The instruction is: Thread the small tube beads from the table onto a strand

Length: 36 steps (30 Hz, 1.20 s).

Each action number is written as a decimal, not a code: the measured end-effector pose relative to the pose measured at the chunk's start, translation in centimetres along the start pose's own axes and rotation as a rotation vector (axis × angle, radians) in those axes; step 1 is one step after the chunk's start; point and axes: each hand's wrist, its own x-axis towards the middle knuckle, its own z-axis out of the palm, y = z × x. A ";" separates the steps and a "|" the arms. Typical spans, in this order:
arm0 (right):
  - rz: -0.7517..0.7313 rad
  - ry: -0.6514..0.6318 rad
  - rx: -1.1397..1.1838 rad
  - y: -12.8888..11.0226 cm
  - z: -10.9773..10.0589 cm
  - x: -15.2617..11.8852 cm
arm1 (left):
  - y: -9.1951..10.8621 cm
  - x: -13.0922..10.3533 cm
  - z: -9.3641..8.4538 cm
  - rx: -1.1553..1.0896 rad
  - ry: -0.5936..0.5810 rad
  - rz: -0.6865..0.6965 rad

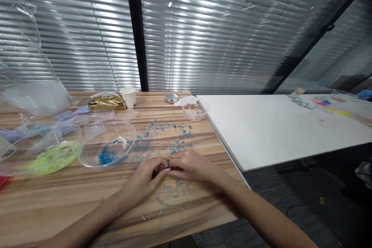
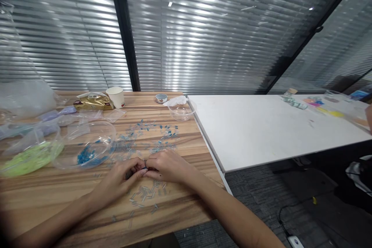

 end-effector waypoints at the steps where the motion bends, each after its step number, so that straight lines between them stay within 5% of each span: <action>1: 0.002 0.001 0.002 0.0 0.0 0.0 | 0.0 0.0 0.0 -0.003 0.001 0.003; 36: -0.001 0.012 0.005 0.1 0.2 -0.1 | 0.0 -0.1 0.0 0.022 0.004 -0.008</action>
